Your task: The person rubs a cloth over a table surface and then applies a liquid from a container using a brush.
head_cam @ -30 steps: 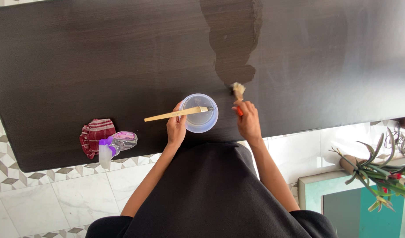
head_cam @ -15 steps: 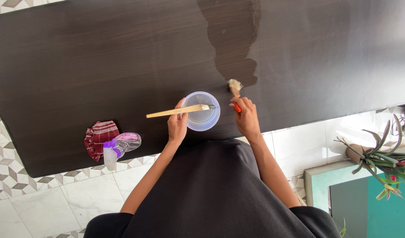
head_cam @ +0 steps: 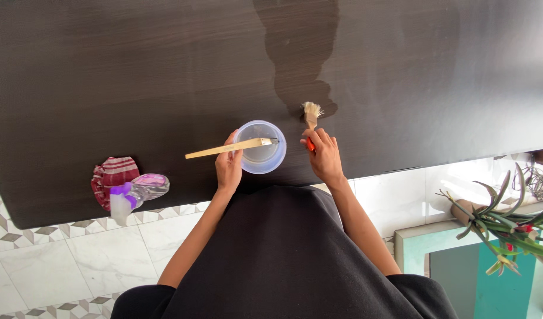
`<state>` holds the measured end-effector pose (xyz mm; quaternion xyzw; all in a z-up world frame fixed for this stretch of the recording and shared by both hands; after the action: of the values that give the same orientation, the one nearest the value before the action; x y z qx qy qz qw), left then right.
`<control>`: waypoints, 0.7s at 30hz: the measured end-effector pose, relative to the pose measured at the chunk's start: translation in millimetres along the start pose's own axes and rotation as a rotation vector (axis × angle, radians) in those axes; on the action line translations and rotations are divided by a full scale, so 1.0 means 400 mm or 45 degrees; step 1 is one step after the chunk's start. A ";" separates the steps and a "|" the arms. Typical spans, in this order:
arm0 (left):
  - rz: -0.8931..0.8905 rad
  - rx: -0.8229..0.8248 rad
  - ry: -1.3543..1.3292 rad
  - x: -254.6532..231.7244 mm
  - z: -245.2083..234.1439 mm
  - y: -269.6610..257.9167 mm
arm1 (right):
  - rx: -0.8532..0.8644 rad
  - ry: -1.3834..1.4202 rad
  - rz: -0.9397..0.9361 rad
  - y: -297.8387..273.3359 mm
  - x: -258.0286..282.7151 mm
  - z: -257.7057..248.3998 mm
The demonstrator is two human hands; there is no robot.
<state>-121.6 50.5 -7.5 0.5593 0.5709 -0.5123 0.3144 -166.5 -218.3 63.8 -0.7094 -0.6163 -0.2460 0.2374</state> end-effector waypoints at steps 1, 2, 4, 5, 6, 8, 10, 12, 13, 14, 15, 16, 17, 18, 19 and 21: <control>-0.003 -0.005 -0.002 0.001 0.010 -0.004 | 0.001 -0.062 0.003 0.002 -0.015 -0.012; -0.023 -0.034 -0.014 0.003 0.017 -0.007 | 0.004 -0.122 0.002 0.008 -0.030 -0.020; -0.051 -0.074 -0.023 0.003 0.036 -0.016 | -0.084 -0.162 -0.013 0.025 -0.075 -0.059; -0.138 -0.073 -0.051 0.007 0.049 -0.019 | -0.178 -0.204 -0.020 0.028 -0.094 -0.080; -0.217 -0.075 -0.081 0.007 0.063 -0.016 | -0.171 -0.198 -0.031 0.037 -0.108 -0.088; -0.187 -0.097 -0.057 -0.011 0.091 -0.017 | -0.133 -0.104 -0.004 0.051 -0.134 -0.101; -0.160 -0.109 -0.029 -0.028 0.119 -0.021 | -0.080 -0.052 -0.061 0.065 -0.135 -0.093; -0.113 -0.131 -0.021 -0.044 0.142 -0.021 | -0.034 -0.001 -0.114 0.072 -0.119 -0.079; -0.114 -0.134 -0.016 -0.048 0.150 -0.019 | 0.017 0.056 -0.181 0.075 -0.105 -0.070; -0.111 -0.132 -0.046 -0.050 0.159 -0.021 | 0.068 0.113 -0.244 0.073 -0.094 -0.066; -0.108 -0.129 -0.075 -0.051 0.166 -0.024 | 0.070 0.118 -0.243 0.071 -0.093 -0.070; -0.106 -0.130 -0.075 -0.052 0.174 -0.022 | 0.080 0.043 -0.237 0.075 -0.097 -0.074; -0.193 -0.121 0.005 -0.045 0.179 -0.023 | 0.089 -0.031 -0.231 0.079 -0.103 -0.077; -0.285 -0.112 0.084 -0.039 0.183 -0.027 | 0.092 -0.030 -0.233 0.083 -0.115 -0.087; -0.288 -0.115 0.084 -0.037 0.189 -0.026 | 0.041 -0.098 -0.193 0.092 -0.137 -0.104; -0.223 -0.138 -0.031 -0.039 0.194 -0.027 | 0.002 -0.163 -0.156 0.103 -0.175 -0.130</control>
<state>-146.0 -25.6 -12.0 0.4834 0.6405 -0.5129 0.3051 -136.9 -309.9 57.2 -0.6845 -0.6726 -0.2139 0.1826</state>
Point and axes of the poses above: each hand's wrist, its own y-axis towards the middle knuckle, its own z-axis out of the palm, x = y × z, the point moved 4 cm from there along y, towards the middle knuckle, and after that the axes turned 2 degrees about x, right-handed, at the moved point
